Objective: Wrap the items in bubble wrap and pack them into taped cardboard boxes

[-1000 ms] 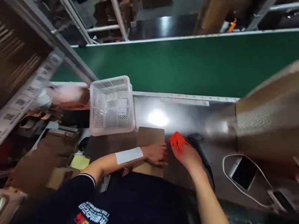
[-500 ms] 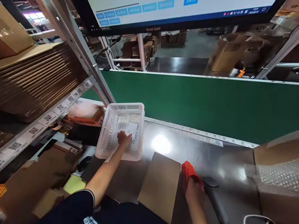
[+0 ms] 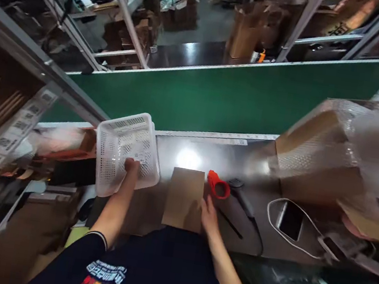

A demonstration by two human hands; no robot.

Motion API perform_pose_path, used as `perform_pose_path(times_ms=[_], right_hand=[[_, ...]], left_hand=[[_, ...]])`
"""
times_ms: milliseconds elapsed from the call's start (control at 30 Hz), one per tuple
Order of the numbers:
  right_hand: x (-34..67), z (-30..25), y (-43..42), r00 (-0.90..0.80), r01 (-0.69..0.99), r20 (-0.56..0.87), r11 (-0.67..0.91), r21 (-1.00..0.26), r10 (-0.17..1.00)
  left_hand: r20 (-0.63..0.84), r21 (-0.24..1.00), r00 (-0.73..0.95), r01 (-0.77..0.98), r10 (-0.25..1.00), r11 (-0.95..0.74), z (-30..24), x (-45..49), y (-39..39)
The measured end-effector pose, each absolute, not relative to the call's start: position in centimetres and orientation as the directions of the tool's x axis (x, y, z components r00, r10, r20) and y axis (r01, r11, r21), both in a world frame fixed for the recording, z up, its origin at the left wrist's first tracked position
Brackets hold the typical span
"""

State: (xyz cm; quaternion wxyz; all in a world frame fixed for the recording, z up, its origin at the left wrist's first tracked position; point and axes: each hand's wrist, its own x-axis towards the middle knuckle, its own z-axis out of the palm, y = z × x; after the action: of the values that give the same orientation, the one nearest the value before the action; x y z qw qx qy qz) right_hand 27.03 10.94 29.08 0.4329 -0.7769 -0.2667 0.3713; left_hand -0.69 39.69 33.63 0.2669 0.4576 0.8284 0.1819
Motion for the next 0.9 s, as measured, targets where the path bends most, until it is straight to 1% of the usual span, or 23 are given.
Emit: perform_pose_path(times_ms=[100,167,267,333,367,400,433,467,500,533,567,600,667,767,833,900], right_hand=[[24.5,28.4,10.7,0.5,0.011,-0.424,-0.495,-0.869,0.755],[24.3,28.1,10.6,0.434,-0.034,-0.466,-0.503,-0.864,0.771],[25.6,28.1,10.5,0.386,-0.062,-0.497,-0.515,-0.855,0.778],[26.8,29.1,10.4,0.399,-0.037,-0.471,-0.5,-0.865,0.786],[27.4,30.0,10.4,0.428,0.009,-0.418,-0.466,-0.885,0.801],[27.8,31.2,10.5,0.464,0.081,-0.331,-0.411,-0.908,0.822],[28.2,32.7,10.7,0.493,0.174,-0.211,-0.334,-0.926,0.844],[28.4,34.4,11.0,0.5,0.278,-0.075,-0.242,-0.93,0.863],[28.5,36.2,11.4,0.477,0.371,0.052,-0.147,-0.917,0.877],[28.4,38.1,11.8,0.427,0.436,0.142,-0.066,-0.897,0.893],[28.2,39.9,12.2,0.359,0.47,0.187,-0.004,-0.883,0.914],[28.0,41.5,12.6,0.285,0.474,0.193,0.036,-0.88,0.939],[27.5,43.8,13.2,0.161,0.424,0.12,0.041,-0.905,0.98],[27.6,45.5,13.1,0.092,0.318,-0.004,-0.033,-0.947,0.996],[28.2,46.1,12.7,0.035,0.266,-0.062,-0.069,-0.961,0.997],[29.2,46.7,12.3,-0.081,0.232,-0.139,-0.117,-0.966,0.987]], left_hand=[[-0.26,0.577,-0.455,0.634,0.852,0.515,34.3,-0.5,39.2],[-0.201,0.633,-0.45,0.618,0.87,0.466,35.1,-0.3,38.9],[-0.051,0.732,-0.417,0.603,0.907,0.318,37.3,0.1,38.3],[0.049,0.784,-0.366,0.591,0.93,0.191,39.2,0.7,37.1],[0.085,0.81,-0.292,0.577,0.953,0.104,40.3,1.1,36.1],[0.107,0.835,-0.178,0.549,0.978,0.008,41.2,1.7,34.8],[0.114,0.86,-0.033,0.504,0.993,-0.082,42.2,2.4,33.2],[0.103,0.884,0.148,0.44,0.984,-0.158,43.0,3.4,31.5],[0.068,0.906,0.295,0.382,0.953,-0.183,43.7,4.4,29.7],[0.018,0.924,0.403,0.343,0.915,-0.169,44.2,5.6,27.9],[-0.029,0.939,0.471,0.314,0.882,-0.137,44.6,6.9,26.1],[-0.063,0.953,0.508,0.285,0.859,-0.099,44.9,8.0,24.5],[-0.101,0.976,0.523,0.216,0.846,-0.016,45.1,9.8,22.0],[-0.169,0.985,0.529,0.117,0.831,0.126,45.6,10.9,19.8],[-0.247,0.967,0.579,0.099,0.777,0.233,46.2,10.7,19.4],[-0.308,0.945,0.63,0.116,0.713,0.306,47.0,10.3,19.5]])
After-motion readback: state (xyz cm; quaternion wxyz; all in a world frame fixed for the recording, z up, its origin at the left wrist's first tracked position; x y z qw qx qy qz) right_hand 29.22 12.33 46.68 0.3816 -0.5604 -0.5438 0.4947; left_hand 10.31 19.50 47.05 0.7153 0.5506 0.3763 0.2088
